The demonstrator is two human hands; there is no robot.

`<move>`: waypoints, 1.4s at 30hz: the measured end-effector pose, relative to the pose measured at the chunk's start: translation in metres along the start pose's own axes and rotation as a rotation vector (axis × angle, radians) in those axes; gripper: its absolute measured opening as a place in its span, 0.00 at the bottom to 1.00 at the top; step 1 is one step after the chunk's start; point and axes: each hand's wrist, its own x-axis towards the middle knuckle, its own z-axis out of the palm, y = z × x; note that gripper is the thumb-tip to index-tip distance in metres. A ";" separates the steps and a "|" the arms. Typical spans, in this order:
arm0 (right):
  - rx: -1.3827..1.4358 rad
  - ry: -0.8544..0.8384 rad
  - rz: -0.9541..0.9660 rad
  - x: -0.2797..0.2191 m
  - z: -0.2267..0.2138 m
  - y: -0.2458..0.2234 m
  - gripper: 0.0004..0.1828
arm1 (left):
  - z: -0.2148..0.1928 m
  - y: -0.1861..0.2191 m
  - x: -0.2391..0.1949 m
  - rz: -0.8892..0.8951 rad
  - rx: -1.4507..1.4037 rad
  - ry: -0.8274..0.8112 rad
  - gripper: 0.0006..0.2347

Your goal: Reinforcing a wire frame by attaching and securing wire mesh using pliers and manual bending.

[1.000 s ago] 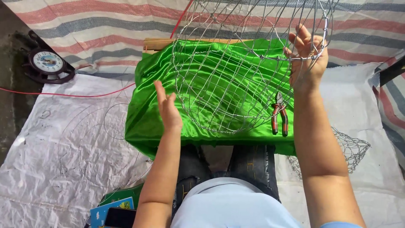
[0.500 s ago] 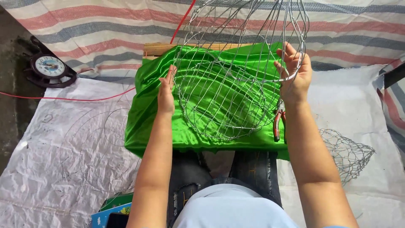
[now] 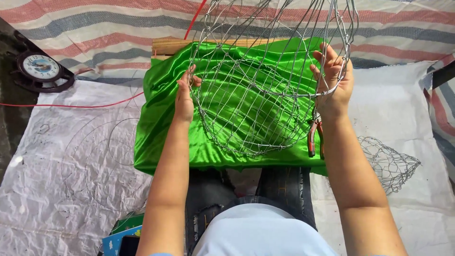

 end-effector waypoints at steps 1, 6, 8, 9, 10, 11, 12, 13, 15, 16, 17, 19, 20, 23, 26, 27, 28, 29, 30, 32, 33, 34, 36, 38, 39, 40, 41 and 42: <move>-0.001 0.002 0.001 0.000 0.002 0.001 0.21 | -0.001 -0.001 0.002 -0.002 0.000 -0.002 0.37; -0.029 0.003 0.001 0.002 0.009 0.007 0.15 | -0.001 -0.013 0.010 -0.065 -0.120 -0.065 0.41; 0.005 0.017 0.017 0.006 0.003 0.007 0.09 | -0.007 -0.018 0.012 -0.056 -0.107 -0.072 0.41; 0.039 0.028 0.031 0.008 0.001 0.007 0.05 | -0.011 -0.020 0.013 -0.046 -0.093 -0.078 0.41; 0.040 0.029 0.032 0.007 -0.001 0.004 0.05 | -0.014 -0.022 0.014 -0.047 -0.092 -0.079 0.41; -0.006 0.030 0.029 0.007 -0.003 0.002 0.09 | -0.016 -0.025 0.015 -0.055 -0.202 -0.071 0.41; -0.054 0.029 0.025 0.007 -0.006 -0.002 0.16 | -0.018 -0.028 0.016 -0.063 -0.313 -0.063 0.41; -0.055 0.029 0.025 0.006 -0.007 -0.002 0.16 | -0.018 -0.032 0.019 -0.063 -0.314 -0.063 0.41; -0.128 -0.027 -0.015 0.005 -0.008 -0.002 0.20 | -0.019 -0.039 0.027 -0.101 -0.371 -0.088 0.39; -0.128 -0.027 -0.018 0.004 -0.008 0.003 0.20 | -0.017 -0.041 0.028 -0.098 -0.371 -0.088 0.39; -0.107 -0.011 -0.001 0.002 -0.007 0.007 0.21 | -0.014 -0.042 0.030 -0.153 -0.349 0.001 0.35; -0.090 0.006 0.002 0.005 -0.003 0.013 0.22 | -0.008 -0.052 0.040 -0.195 -0.331 0.082 0.32; -0.099 0.063 -0.019 0.006 0.000 0.017 0.23 | -0.005 -0.062 0.044 -0.171 -0.303 0.150 0.33; -0.109 0.126 -0.040 0.009 0.005 0.024 0.24 | 0.001 -0.085 0.052 -0.153 -0.271 0.219 0.36; -0.111 0.127 -0.028 0.007 0.008 0.025 0.24 | 0.000 -0.108 0.057 -0.162 -0.224 0.199 0.37; -0.111 0.125 -0.018 0.007 0.010 0.025 0.24 | -0.001 -0.116 0.060 -0.163 -0.180 0.175 0.38; -0.113 0.124 -0.020 0.007 0.009 0.025 0.24 | -0.003 -0.117 0.059 -0.161 -0.181 0.175 0.38; -0.120 0.127 -0.028 0.006 0.008 0.025 0.24 | -0.004 -0.118 0.058 -0.166 -0.186 0.184 0.38; -0.127 0.132 -0.038 0.005 0.006 0.024 0.24 | -0.005 -0.119 0.058 -0.171 -0.190 0.190 0.38; -0.130 0.131 -0.045 0.005 0.002 0.024 0.24 | -0.005 -0.088 0.051 -0.176 -0.207 0.186 0.35; -0.130 0.128 -0.049 0.004 -0.001 0.024 0.24 | -0.005 -0.073 0.046 -0.183 -0.223 0.185 0.34; -0.132 0.131 -0.052 0.003 0.001 0.023 0.24 | -0.006 -0.054 0.048 -0.181 -0.224 0.181 0.34; -0.098 0.131 -0.042 -0.001 0.003 0.021 0.23 | -0.006 -0.016 0.052 0.021 -0.118 0.236 0.33; -0.100 0.135 -0.051 0.000 0.003 0.022 0.23 | -0.007 0.040 0.062 0.176 0.006 0.221 0.34; -0.100 0.136 -0.056 0.001 0.004 0.022 0.23 | -0.008 0.068 0.068 0.329 0.130 0.210 0.35; -0.100 0.140 -0.058 0.000 0.000 0.023 0.23 | 0.000 0.105 0.069 0.331 0.130 0.206 0.35; -0.062 0.094 -0.032 -0.001 -0.004 0.024 0.23 | 0.009 0.142 0.070 0.502 0.173 0.066 0.29; -0.024 0.049 -0.005 -0.002 -0.008 0.025 0.23 | 0.017 0.178 0.071 0.670 0.214 -0.077 0.25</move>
